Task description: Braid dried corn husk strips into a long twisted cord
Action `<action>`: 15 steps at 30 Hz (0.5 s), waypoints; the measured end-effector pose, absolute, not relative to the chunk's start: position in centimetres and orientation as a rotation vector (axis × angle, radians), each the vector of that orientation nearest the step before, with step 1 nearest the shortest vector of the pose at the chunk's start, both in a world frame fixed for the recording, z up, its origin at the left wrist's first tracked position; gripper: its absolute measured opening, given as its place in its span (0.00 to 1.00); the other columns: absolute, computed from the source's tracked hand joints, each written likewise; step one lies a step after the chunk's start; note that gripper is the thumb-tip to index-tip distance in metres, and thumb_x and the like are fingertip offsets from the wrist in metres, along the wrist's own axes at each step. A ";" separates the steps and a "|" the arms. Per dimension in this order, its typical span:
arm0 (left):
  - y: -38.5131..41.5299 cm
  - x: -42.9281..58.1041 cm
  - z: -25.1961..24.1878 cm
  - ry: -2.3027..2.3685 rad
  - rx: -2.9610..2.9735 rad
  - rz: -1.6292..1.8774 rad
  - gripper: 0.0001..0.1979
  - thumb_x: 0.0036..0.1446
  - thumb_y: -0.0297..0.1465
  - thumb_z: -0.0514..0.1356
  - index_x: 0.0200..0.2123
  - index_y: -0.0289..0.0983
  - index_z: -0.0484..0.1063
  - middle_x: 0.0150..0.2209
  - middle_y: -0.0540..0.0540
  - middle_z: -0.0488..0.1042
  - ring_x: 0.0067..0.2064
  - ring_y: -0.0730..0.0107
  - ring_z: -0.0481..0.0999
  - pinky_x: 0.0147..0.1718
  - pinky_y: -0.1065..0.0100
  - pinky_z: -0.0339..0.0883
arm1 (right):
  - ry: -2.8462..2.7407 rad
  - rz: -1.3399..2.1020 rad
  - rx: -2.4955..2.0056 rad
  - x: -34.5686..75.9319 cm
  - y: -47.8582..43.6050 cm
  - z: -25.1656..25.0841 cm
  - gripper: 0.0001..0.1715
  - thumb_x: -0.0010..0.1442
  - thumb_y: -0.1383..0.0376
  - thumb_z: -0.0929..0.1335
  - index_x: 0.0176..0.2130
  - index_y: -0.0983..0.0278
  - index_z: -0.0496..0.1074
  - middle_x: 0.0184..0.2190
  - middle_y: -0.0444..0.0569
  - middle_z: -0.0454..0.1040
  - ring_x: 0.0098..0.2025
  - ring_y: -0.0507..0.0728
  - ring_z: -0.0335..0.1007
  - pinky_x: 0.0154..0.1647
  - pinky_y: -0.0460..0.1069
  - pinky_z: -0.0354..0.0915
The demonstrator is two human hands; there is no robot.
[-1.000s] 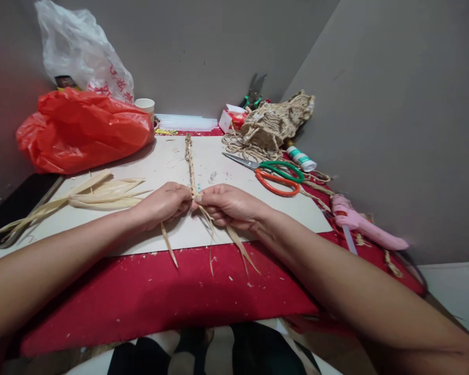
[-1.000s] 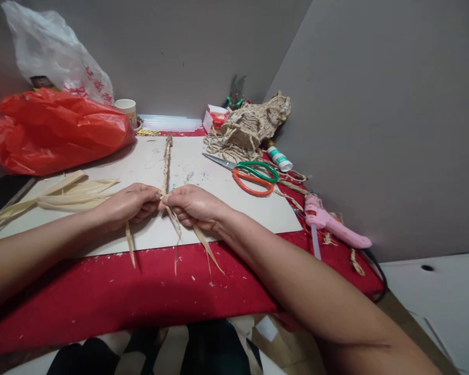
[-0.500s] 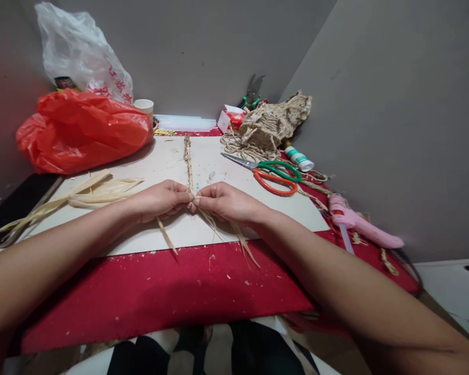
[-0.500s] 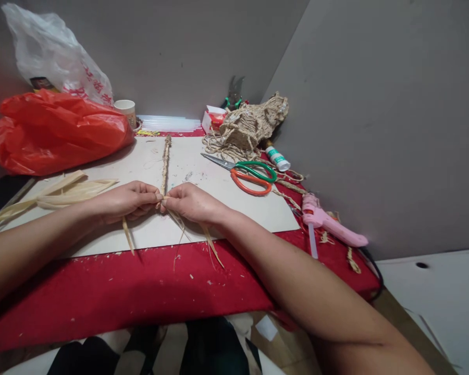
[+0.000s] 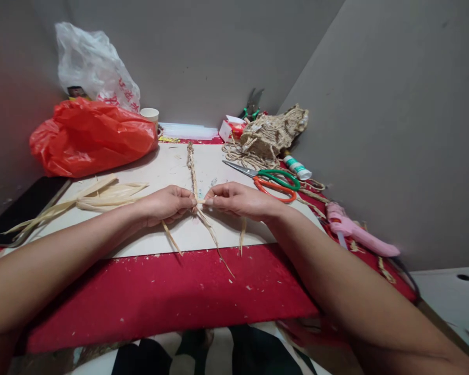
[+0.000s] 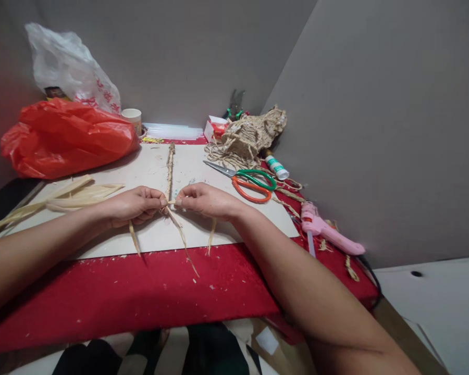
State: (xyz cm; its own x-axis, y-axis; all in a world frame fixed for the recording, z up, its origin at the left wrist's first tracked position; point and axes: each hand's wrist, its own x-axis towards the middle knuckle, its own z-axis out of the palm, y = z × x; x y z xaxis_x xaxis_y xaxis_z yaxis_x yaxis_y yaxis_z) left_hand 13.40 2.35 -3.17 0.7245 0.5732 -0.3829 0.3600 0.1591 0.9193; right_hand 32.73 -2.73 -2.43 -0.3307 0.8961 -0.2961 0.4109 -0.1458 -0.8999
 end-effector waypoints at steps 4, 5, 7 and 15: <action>2.1 13.4 -3.4 0.832 1.428 0.221 0.09 0.55 0.30 0.55 0.24 0.35 0.68 0.12 0.56 0.49 0.13 0.82 0.43 0.15 0.71 0.34 | -1.749 1.499 -1.466 33.9 -2.3 -2.4 0.16 0.56 0.56 0.67 0.31 0.68 0.71 0.17 0.38 0.57 0.17 0.44 0.46 0.17 0.43 0.42; 2.1 13.4 -3.4 0.828 1.427 0.237 0.09 0.55 0.29 0.55 0.23 0.35 0.67 0.12 0.55 0.49 0.13 0.82 0.43 0.15 0.71 0.34 | -1.767 1.517 -1.455 34.1 -2.2 -2.4 0.17 0.55 0.56 0.67 0.32 0.69 0.71 0.16 0.38 0.57 0.17 0.44 0.46 0.17 0.43 0.43; 2.0 13.4 -3.5 0.826 1.430 0.267 0.09 0.54 0.28 0.56 0.22 0.35 0.67 0.12 0.55 0.50 0.13 0.83 0.44 0.15 0.71 0.35 | -1.810 1.547 -1.445 34.4 -2.1 -2.3 0.19 0.55 0.55 0.67 0.33 0.69 0.73 0.16 0.38 0.58 0.17 0.45 0.48 0.18 0.43 0.44; 1.8 13.4 -4.0 0.880 1.528 0.280 0.10 0.53 0.30 0.54 0.21 0.35 0.67 0.11 0.56 0.52 0.12 0.82 0.46 0.14 0.71 0.37 | -1.961 0.763 -1.719 34.6 -1.3 -0.9 0.13 0.53 0.60 0.67 0.35 0.65 0.76 0.35 0.52 0.77 0.36 0.57 0.71 0.39 0.51 0.64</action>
